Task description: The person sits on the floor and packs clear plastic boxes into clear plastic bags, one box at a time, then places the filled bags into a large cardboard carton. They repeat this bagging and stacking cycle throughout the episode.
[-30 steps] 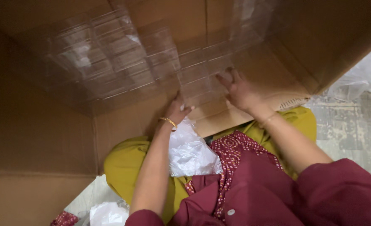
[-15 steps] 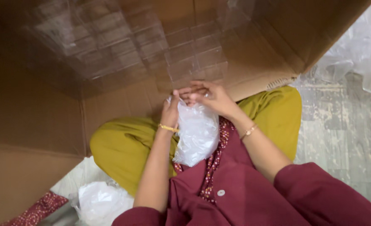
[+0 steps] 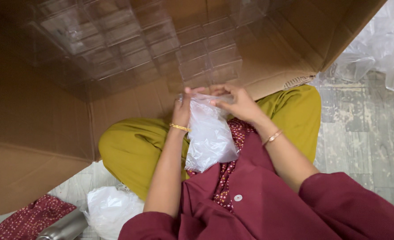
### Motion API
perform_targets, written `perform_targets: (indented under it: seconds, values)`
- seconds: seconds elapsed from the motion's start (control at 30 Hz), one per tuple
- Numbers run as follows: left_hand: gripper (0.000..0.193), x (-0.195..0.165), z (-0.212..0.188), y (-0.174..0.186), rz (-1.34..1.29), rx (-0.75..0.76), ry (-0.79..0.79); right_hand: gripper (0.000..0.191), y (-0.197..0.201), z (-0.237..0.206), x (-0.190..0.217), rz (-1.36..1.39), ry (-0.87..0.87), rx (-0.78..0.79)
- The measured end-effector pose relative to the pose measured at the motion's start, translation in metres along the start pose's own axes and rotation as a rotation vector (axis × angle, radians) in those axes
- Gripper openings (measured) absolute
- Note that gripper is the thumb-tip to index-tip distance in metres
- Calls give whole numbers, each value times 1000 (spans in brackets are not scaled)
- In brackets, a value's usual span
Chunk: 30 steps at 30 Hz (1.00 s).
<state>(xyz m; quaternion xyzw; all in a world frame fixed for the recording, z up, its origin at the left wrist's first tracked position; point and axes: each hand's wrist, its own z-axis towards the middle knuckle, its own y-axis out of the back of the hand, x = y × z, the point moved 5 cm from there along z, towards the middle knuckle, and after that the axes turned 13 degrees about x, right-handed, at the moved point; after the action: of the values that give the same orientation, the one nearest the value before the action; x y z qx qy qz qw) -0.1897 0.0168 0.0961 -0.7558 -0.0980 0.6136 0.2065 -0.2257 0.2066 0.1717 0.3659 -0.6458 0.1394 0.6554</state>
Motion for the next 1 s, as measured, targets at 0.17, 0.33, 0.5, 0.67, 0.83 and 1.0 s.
perform_targets:
  seconds: [0.17, 0.33, 0.5, 0.67, 0.83, 1.0]
  values:
    - [37, 5, 4, -1, 110, 80, -65, 18, -3, 1, -17, 111, -262, -142]
    - [31, 17, 12, 4, 145, 6, -60, 18, 2, -2, -22, 63, -222, -175]
    - [31, 26, 10, 10, 47, -33, -62, 19, -4, 3, -32, 212, -189, -152]
    - [40, 44, 10, 13, -49, -10, 154, 13, -3, 7, -67, 732, -201, -218]
    - [28, 41, 12, 39, -453, 0, 88, 29, 7, 3, -63, 1366, 115, 66]
    - [28, 30, 38, 57, 93, -46, -224, 9, 34, 34, -51, 1170, 95, -211]
